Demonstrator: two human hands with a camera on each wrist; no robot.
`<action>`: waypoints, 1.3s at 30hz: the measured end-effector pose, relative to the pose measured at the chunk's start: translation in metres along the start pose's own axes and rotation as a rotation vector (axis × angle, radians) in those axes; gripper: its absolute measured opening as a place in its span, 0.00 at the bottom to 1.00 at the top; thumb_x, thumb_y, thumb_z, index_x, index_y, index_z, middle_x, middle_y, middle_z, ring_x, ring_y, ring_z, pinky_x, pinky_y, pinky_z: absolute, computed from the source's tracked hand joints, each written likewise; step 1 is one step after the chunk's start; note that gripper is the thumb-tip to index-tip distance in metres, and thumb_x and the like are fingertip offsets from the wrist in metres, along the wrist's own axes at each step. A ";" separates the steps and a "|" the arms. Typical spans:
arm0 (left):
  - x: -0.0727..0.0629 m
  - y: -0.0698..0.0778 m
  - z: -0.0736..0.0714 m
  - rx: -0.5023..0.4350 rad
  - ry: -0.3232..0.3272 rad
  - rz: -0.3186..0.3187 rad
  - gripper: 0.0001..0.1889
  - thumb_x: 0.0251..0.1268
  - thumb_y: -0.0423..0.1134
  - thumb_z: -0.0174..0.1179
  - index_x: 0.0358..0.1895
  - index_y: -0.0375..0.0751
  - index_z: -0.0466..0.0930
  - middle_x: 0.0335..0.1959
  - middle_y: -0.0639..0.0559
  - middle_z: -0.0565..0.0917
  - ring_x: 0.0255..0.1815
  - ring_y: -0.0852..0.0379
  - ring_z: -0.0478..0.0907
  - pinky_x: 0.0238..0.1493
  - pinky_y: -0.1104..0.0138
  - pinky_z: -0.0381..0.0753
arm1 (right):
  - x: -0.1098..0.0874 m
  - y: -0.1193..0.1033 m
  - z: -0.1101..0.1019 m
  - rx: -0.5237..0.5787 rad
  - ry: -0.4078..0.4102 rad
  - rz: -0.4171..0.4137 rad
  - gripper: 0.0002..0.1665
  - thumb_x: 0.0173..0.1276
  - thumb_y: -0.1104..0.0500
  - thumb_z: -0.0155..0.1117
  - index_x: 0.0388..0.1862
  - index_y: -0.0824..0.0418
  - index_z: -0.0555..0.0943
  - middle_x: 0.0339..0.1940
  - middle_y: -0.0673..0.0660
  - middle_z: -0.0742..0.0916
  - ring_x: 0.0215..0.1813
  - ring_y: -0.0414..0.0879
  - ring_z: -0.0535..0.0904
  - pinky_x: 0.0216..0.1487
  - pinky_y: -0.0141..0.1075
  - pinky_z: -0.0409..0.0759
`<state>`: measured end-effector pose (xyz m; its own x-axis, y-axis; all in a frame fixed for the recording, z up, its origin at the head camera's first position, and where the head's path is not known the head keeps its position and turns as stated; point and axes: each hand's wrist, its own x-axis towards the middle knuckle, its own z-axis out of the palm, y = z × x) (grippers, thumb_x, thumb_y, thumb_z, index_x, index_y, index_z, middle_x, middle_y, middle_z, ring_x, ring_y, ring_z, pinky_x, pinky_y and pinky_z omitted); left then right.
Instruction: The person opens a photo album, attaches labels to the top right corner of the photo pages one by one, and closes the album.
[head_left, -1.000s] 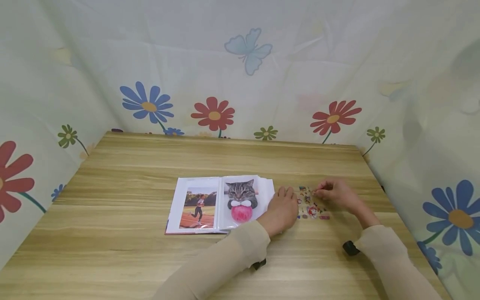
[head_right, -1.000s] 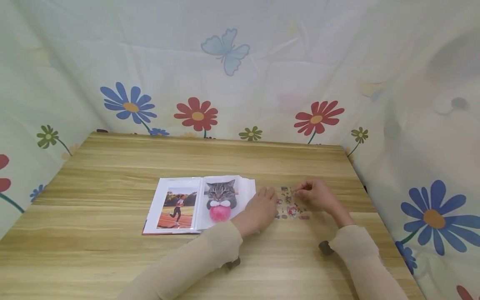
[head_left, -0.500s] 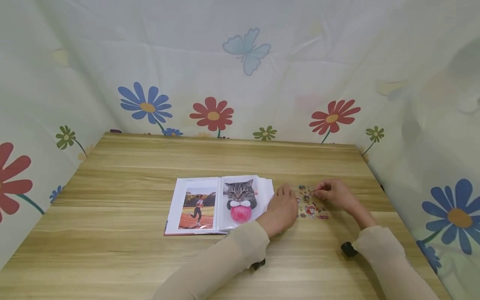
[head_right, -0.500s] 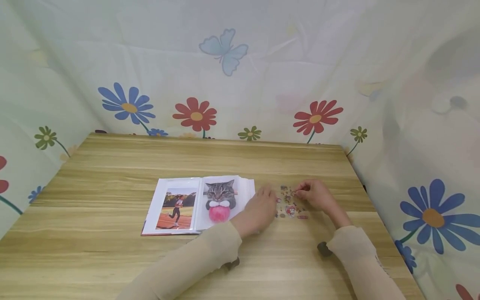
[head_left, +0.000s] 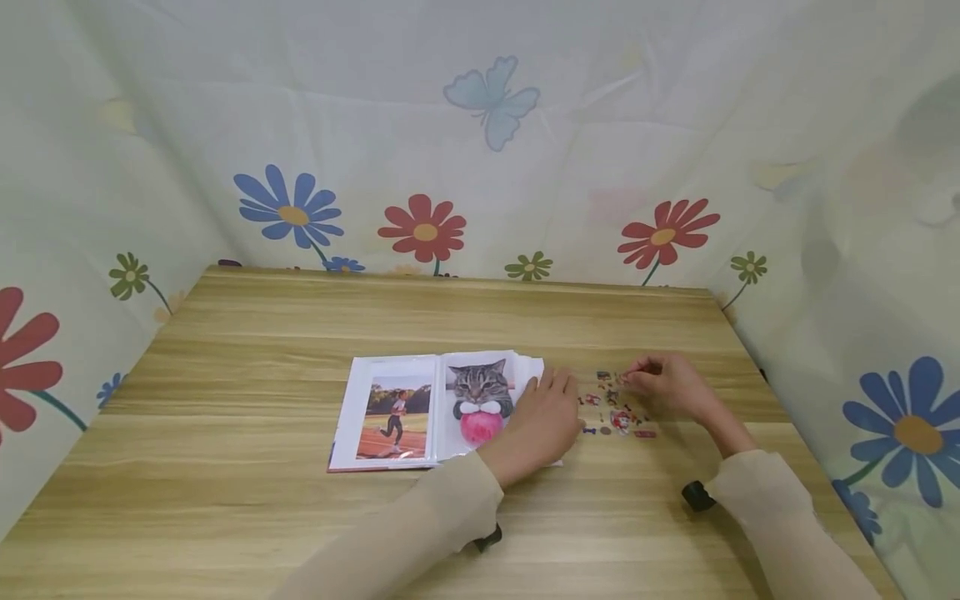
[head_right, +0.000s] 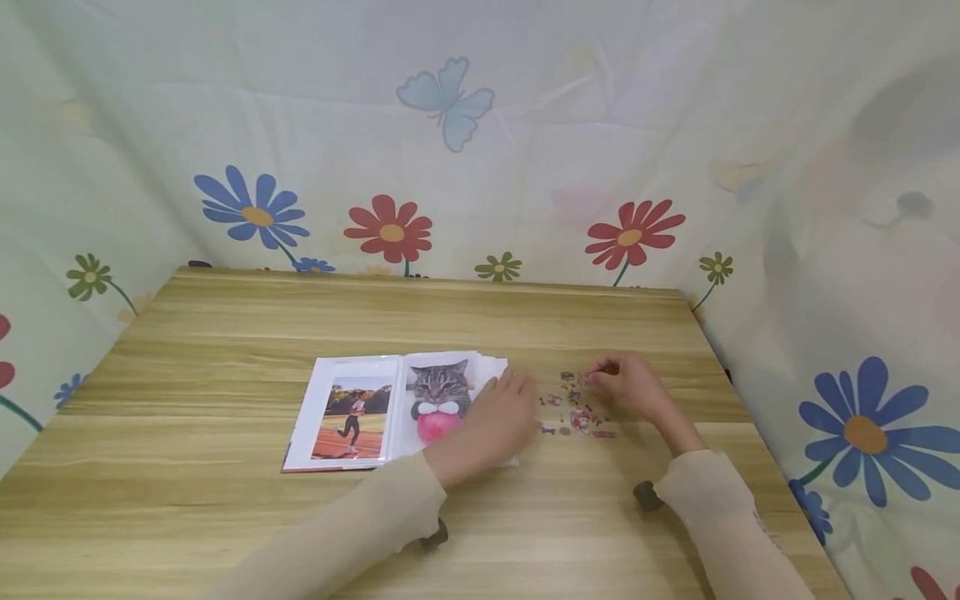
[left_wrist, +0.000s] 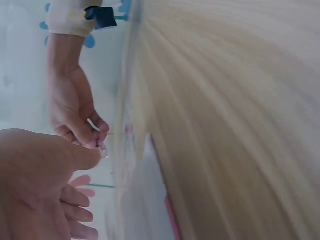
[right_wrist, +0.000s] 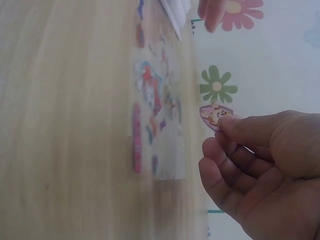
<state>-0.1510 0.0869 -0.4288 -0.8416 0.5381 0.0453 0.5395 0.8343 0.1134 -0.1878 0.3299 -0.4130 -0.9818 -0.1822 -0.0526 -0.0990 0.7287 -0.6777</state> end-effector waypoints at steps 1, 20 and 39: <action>-0.003 -0.004 -0.003 -0.006 0.008 0.000 0.37 0.75 0.57 0.59 0.76 0.34 0.65 0.76 0.44 0.68 0.78 0.43 0.62 0.75 0.53 0.65 | 0.000 -0.003 0.000 0.000 0.003 -0.008 0.06 0.77 0.65 0.63 0.42 0.68 0.85 0.39 0.60 0.89 0.39 0.47 0.78 0.36 0.32 0.77; -0.057 -0.066 -0.036 -0.192 0.082 -0.051 0.40 0.78 0.57 0.57 0.82 0.38 0.56 0.83 0.39 0.55 0.83 0.37 0.48 0.78 0.40 0.54 | 0.021 -0.051 0.009 0.023 0.024 -0.143 0.09 0.78 0.59 0.63 0.43 0.64 0.86 0.40 0.56 0.90 0.41 0.57 0.81 0.40 0.37 0.82; -0.097 -0.128 -0.042 -0.173 0.126 -0.177 0.41 0.75 0.57 0.60 0.81 0.36 0.58 0.82 0.35 0.54 0.82 0.32 0.48 0.76 0.35 0.52 | 0.041 -0.082 0.028 0.056 0.005 -0.267 0.06 0.76 0.62 0.65 0.40 0.63 0.87 0.36 0.56 0.91 0.36 0.57 0.80 0.34 0.32 0.77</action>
<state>-0.1389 -0.0773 -0.4058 -0.9247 0.3574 0.1313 0.3806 0.8754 0.2980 -0.2158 0.2446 -0.3799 -0.9230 -0.3597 0.1369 -0.3454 0.6175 -0.7067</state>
